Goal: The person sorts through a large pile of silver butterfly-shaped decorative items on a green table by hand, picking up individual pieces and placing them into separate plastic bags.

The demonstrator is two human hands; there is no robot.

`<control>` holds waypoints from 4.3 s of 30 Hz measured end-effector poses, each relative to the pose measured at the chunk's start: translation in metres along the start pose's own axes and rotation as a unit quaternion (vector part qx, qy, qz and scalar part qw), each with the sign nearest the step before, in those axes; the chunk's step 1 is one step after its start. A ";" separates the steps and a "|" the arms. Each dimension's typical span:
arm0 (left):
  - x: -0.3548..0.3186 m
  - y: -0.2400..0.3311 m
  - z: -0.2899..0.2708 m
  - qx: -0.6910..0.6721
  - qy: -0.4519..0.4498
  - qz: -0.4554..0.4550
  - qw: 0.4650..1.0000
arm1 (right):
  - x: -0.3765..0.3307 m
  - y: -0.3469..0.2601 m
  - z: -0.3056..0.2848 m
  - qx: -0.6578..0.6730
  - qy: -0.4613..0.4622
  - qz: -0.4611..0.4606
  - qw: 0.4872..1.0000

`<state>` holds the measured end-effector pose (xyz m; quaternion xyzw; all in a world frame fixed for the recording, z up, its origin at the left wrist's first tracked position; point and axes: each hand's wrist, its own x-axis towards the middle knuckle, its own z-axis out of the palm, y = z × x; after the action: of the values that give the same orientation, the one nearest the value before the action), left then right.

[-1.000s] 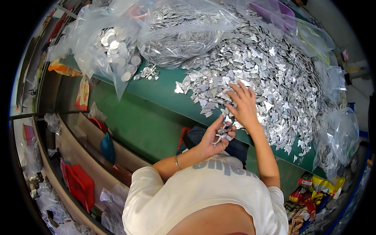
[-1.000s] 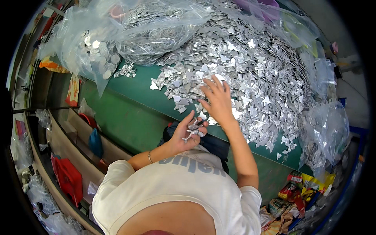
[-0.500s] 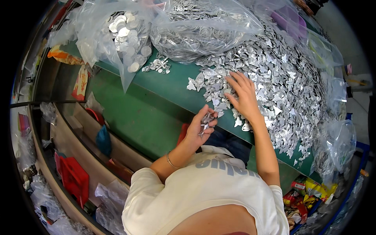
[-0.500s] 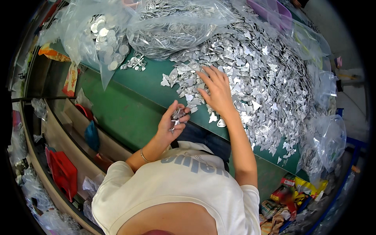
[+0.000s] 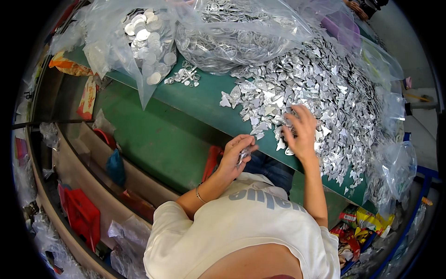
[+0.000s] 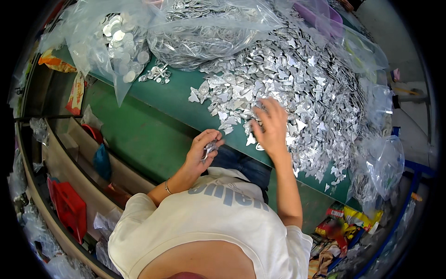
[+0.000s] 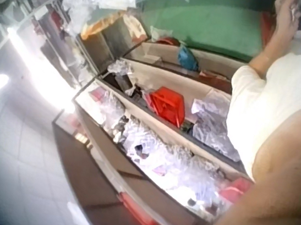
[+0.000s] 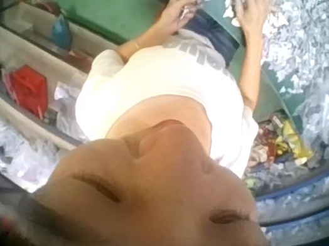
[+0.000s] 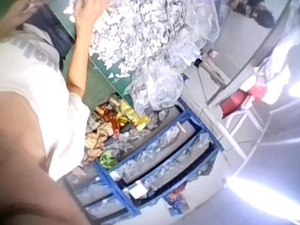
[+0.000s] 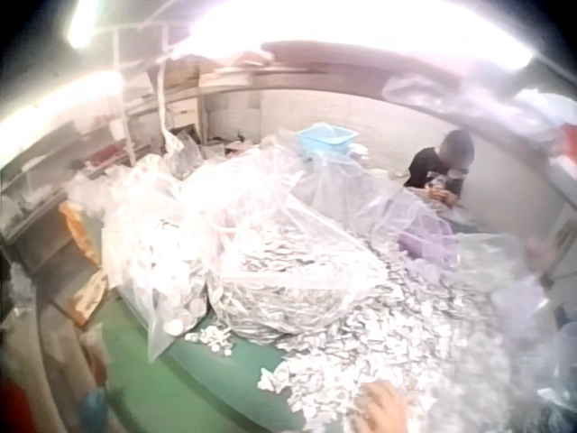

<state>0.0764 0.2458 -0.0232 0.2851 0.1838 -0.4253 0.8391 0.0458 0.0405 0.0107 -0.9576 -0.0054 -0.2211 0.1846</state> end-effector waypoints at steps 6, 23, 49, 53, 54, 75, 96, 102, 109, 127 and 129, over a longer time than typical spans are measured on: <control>-0.001 0.002 0.006 -0.017 -0.030 -0.025 0.999 | -0.014 -0.008 0.026 -0.036 0.032 0.006 0.999; 0.035 -0.022 0.022 -0.224 -0.172 -0.113 0.953 | 0.018 -0.006 -0.009 0.127 0.054 0.116 0.984; 0.056 -0.012 0.053 -0.144 -0.118 -0.115 0.976 | 0.075 0.056 0.021 -0.146 0.019 0.057 0.987; 0.068 0.001 0.064 -0.069 -0.117 -0.094 0.986 | 0.054 0.028 -0.013 0.101 -0.014 0.228 0.968; 0.067 0.006 0.072 -0.055 -0.093 -0.099 0.989 | 0.051 0.018 -0.020 0.158 -0.037 0.224 0.961; 0.092 0.015 0.074 -0.036 -0.099 -0.089 0.990 | 0.068 0.030 -0.003 0.265 -0.011 0.245 0.932; 0.090 0.003 0.069 -0.075 -0.044 -0.095 0.992 | 0.136 0.065 0.040 -0.027 0.185 0.082 0.979; 0.082 -0.001 0.069 -0.106 -0.043 -0.101 0.988 | 0.140 0.061 0.062 -0.101 0.143 0.037 0.984; 0.073 0.008 0.051 -0.123 -0.041 -0.096 0.987 | 0.115 0.072 0.041 -0.019 0.253 0.113 0.961; 0.059 -0.016 0.057 -0.059 -0.082 -0.154 0.983 | -0.133 0.171 -0.349 -0.397 0.651 0.152 0.629; 0.057 -0.021 0.056 -0.089 -0.092 -0.164 0.978 | -0.170 0.207 -0.396 -0.424 0.644 0.223 0.596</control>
<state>0.0961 0.1653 -0.0181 0.1347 0.1871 -0.5637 0.7932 -0.2550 -0.2810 0.1959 -0.5078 0.4232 -0.7097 -0.2437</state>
